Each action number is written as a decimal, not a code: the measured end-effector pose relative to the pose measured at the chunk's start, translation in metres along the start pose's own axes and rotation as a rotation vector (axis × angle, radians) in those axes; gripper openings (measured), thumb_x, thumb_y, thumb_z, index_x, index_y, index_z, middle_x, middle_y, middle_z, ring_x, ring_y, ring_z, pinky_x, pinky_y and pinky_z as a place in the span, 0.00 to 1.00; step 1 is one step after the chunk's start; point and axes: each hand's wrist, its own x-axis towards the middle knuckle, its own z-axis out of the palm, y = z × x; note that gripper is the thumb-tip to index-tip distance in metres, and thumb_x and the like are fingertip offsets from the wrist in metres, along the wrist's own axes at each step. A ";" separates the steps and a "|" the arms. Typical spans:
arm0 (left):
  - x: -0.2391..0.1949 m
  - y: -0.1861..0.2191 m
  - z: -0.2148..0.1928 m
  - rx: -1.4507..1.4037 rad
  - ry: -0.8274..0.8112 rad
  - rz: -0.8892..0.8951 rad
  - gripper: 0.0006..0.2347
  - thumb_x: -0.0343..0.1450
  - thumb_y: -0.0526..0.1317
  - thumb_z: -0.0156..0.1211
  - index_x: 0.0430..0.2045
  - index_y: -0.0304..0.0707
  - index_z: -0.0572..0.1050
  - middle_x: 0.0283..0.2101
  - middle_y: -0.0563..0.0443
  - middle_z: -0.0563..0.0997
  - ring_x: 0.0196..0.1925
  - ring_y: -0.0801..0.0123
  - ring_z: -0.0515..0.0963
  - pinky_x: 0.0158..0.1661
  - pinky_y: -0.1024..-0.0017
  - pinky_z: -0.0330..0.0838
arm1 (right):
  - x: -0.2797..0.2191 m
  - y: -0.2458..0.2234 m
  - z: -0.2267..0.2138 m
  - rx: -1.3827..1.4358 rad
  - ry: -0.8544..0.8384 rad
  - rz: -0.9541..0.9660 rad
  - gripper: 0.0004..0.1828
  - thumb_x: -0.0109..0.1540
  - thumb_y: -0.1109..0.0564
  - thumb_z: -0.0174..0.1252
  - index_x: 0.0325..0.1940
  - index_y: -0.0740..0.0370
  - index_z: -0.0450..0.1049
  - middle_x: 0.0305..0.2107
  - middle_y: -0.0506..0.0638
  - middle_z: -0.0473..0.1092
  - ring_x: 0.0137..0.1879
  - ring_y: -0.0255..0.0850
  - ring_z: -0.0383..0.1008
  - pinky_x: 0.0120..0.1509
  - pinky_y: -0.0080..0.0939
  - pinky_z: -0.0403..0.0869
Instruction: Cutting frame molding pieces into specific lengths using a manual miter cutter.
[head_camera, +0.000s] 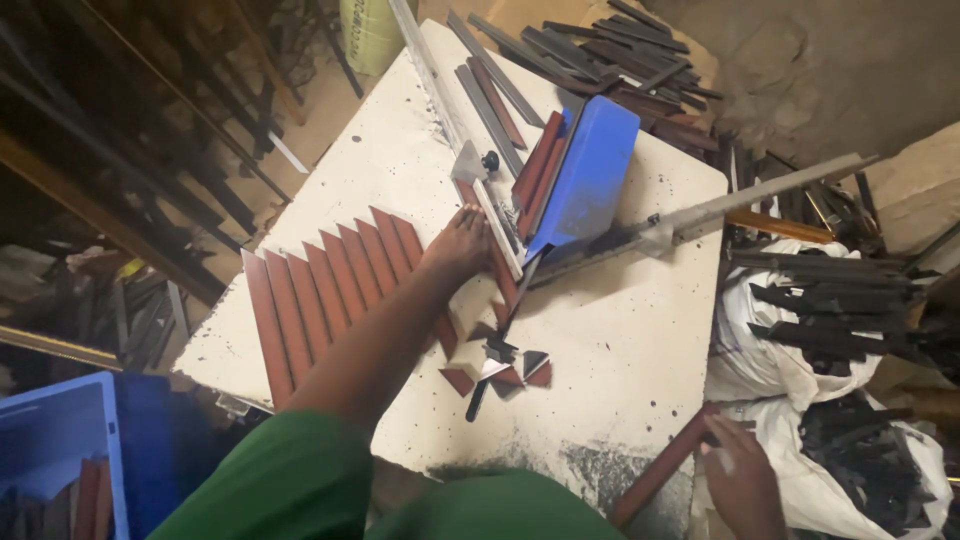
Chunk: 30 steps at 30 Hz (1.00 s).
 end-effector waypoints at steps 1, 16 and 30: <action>0.001 0.000 -0.002 0.004 -0.006 -0.003 0.33 0.68 0.54 0.60 0.56 0.17 0.69 0.64 0.22 0.70 0.70 0.42 0.68 0.72 0.53 0.52 | -0.001 0.009 0.007 -0.077 -0.077 -0.098 0.24 0.57 0.61 0.61 0.58 0.63 0.75 0.58 0.60 0.72 0.65 0.55 0.72 0.71 0.49 0.69; 0.010 -0.002 -0.031 -0.061 -0.126 -0.027 0.37 0.66 0.58 0.63 0.57 0.16 0.68 0.65 0.23 0.68 0.71 0.43 0.66 0.72 0.55 0.50 | 0.064 0.003 0.002 -0.092 -0.411 -0.264 0.25 0.54 0.57 0.65 0.56 0.60 0.75 0.51 0.57 0.73 0.61 0.53 0.72 0.65 0.48 0.70; 0.009 -0.007 -0.037 -0.151 -0.221 -0.019 0.41 0.62 0.61 0.67 0.59 0.18 0.67 0.67 0.24 0.66 0.73 0.43 0.62 0.72 0.56 0.48 | 0.107 -0.206 -0.037 -0.041 -0.266 -0.381 0.20 0.58 0.57 0.64 0.55 0.55 0.78 0.35 0.53 0.72 0.42 0.52 0.75 0.46 0.51 0.74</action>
